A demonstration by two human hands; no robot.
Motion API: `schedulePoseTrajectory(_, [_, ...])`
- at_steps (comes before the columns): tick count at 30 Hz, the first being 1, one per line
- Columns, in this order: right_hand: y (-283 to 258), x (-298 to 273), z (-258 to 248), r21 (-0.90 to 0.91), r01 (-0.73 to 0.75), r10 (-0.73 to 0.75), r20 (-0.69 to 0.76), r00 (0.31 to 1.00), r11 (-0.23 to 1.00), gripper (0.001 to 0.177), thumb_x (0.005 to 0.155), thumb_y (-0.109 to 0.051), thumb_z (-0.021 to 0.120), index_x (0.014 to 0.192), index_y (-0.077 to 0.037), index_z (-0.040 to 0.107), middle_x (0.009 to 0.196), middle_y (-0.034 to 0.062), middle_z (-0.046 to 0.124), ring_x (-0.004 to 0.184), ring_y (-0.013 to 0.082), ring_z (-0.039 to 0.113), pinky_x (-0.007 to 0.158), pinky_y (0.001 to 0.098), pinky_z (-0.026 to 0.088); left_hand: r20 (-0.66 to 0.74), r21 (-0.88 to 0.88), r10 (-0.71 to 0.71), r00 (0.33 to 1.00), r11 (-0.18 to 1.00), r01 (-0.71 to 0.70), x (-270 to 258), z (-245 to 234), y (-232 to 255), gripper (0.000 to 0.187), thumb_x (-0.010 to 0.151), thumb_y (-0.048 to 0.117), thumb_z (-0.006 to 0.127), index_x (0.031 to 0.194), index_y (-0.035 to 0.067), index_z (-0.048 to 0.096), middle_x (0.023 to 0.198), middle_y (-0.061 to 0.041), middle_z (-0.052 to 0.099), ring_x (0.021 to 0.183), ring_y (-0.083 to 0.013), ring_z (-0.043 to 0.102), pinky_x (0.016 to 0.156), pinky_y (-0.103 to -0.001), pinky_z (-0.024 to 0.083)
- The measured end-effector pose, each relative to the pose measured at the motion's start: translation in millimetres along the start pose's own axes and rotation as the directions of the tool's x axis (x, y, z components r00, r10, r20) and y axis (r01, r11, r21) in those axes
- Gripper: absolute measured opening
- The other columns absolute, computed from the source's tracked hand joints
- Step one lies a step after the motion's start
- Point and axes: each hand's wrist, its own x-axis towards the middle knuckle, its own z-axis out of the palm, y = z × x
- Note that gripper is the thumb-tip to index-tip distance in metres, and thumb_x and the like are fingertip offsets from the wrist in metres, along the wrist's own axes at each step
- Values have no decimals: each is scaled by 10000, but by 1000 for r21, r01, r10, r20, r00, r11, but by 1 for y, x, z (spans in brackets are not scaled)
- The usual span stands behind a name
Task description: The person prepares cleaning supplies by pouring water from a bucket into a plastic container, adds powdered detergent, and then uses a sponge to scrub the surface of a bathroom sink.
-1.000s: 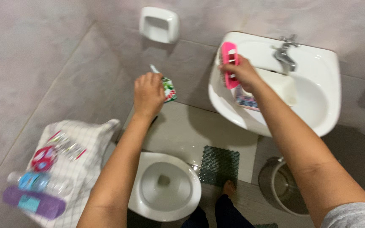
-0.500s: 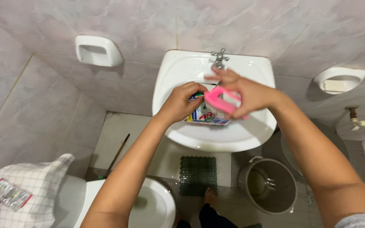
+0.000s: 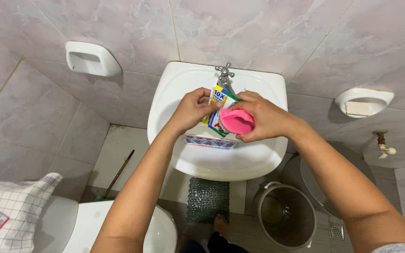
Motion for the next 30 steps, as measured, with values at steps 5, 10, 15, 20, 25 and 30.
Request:
schedulePoseTrajectory(5, [15,0,12,56,-31,36,-84,996,998,791,531,-281,899,1257,-69,667,1359,203,544,1273,411,489,1048,458,428,-78,-21,139,987,990,-141,-1,2,-12,207,979,182,698,1095,12,690,934,-36,743,811,-48,659,739,-221,560])
schedulePoseTrajectory(10, [19,2,25,83,38,-27,-138,990,996,751,559,-235,899,1255,-66,674,1383,204,550,1318,406,498,1077,468,436,-145,180,180,973,972,-153,-6,5,-6,201,997,194,695,1063,6,725,817,-27,707,708,-42,580,636,-229,507])
schedulePoseTrajectory(15, [31,4,34,437,10,93,-213,973,899,673,702,-183,836,1320,-65,597,1316,129,583,1173,241,618,1000,371,514,-180,235,299,937,938,-254,-6,5,-1,184,1044,173,634,1099,21,723,844,-10,743,757,-23,611,680,-220,526])
schedulePoseTrajectory(20, [72,27,64,793,-217,589,-208,781,569,524,842,-182,743,1299,-69,513,1118,67,623,995,153,622,847,320,545,-191,347,275,942,917,-197,-5,0,7,212,1009,141,602,1142,41,734,846,-64,739,667,-106,604,615,-265,502])
schedulePoseTrajectory(25, [117,40,114,605,-394,574,-130,808,692,499,750,-147,795,1178,-20,572,1020,95,675,899,194,662,778,345,567,-156,551,328,932,812,-194,-9,-13,9,204,979,121,604,1114,62,745,929,-123,750,670,-217,689,645,-327,537])
schedulePoseTrajectory(30, [119,50,152,263,-497,507,32,861,827,659,669,-233,879,1232,-56,586,1068,130,720,944,269,707,832,378,563,-149,611,319,936,774,-167,-7,-26,9,194,964,141,621,1090,89,759,920,-122,763,715,-253,726,668,-364,555])
